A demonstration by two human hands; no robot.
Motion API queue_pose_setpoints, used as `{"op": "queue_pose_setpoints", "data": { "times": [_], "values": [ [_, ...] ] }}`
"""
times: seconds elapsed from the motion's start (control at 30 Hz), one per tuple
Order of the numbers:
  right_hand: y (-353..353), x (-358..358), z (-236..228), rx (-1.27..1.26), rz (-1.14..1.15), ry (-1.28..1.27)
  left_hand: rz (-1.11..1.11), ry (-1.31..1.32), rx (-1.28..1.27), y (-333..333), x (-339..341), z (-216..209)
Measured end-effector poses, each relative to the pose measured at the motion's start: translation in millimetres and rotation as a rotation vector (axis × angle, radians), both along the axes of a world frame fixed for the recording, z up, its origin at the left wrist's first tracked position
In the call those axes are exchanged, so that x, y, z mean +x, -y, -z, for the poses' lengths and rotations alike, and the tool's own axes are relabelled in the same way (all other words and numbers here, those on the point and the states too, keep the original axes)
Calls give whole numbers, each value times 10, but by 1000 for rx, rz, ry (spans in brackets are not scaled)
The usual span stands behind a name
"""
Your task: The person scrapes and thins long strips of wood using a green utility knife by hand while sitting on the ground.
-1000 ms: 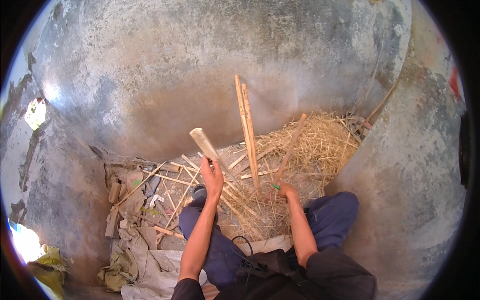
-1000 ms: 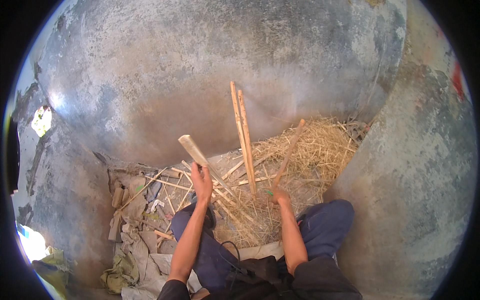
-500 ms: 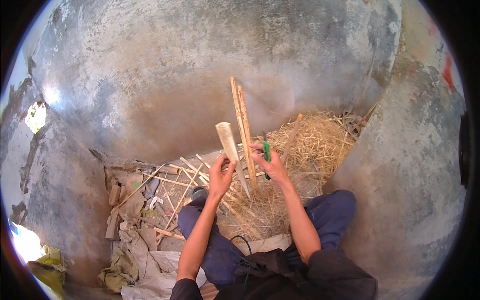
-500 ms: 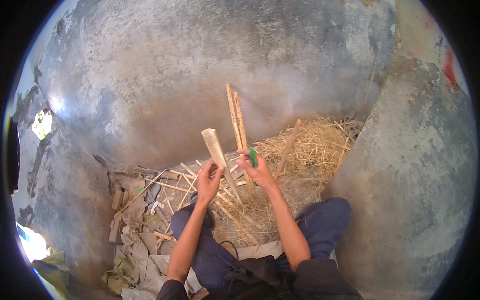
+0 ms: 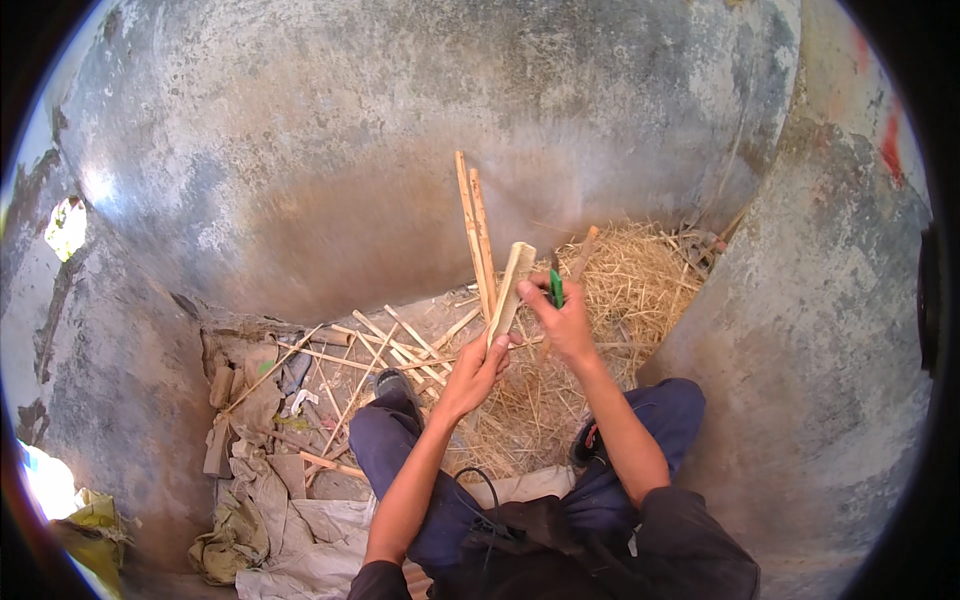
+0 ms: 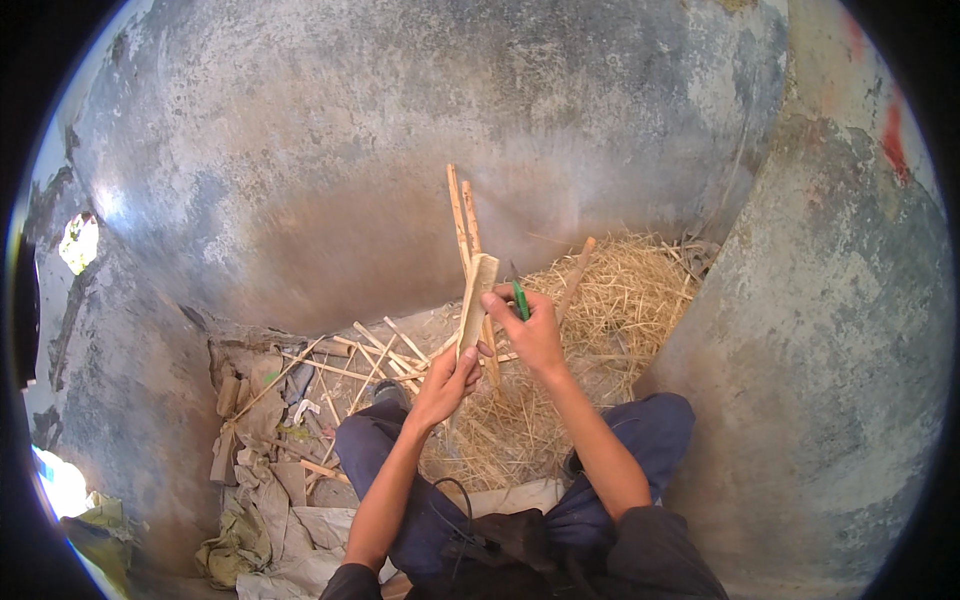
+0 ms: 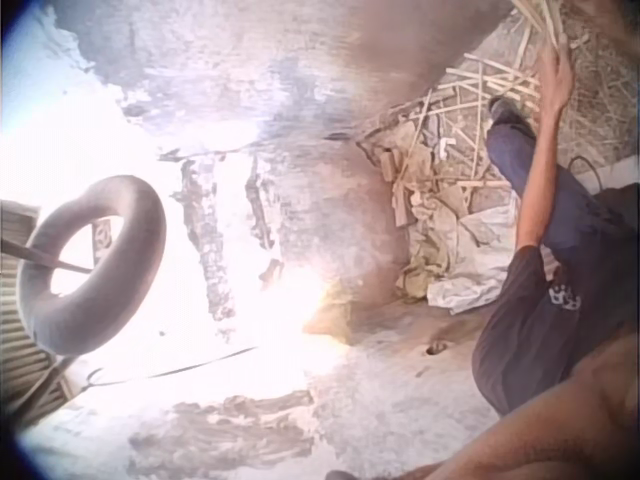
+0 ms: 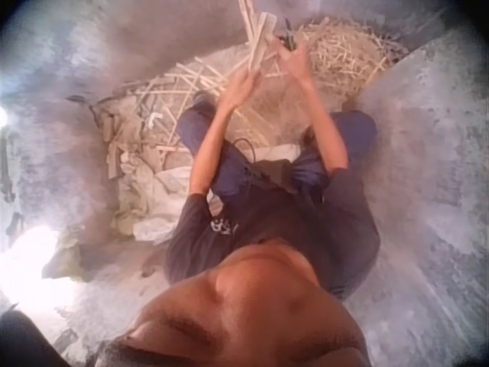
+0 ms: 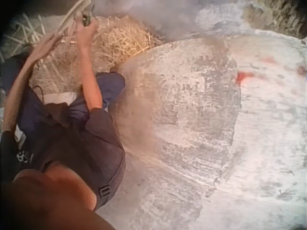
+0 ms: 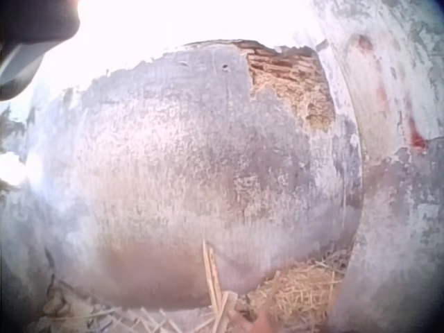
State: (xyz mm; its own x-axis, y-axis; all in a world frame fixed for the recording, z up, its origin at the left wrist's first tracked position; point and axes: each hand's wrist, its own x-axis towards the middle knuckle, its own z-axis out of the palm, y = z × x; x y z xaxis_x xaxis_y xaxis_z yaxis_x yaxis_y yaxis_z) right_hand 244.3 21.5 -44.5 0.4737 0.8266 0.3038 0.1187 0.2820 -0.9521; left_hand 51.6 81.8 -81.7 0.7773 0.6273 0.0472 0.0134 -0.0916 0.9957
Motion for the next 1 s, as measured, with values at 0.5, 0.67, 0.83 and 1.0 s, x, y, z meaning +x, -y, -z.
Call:
{"op": "queue_pose_setpoints", "data": {
  "times": [0.5, 0.67, 0.83, 1.0],
  "values": [
    [470, 122, -349, 38, 7, -115, -169, -323, 357, 608, -531, -836],
    [840, 32, -24, 72, 65, 200, -179, -181, 330, 794, -659, -695],
    [1150, -249, 61, 119, 43, 827, -138, -250, 227, 888, -669, -552],
    [1182, -418, 100, 199, 92, 830, -112, -181, 161, 975, -641, -531]
  ]
}}
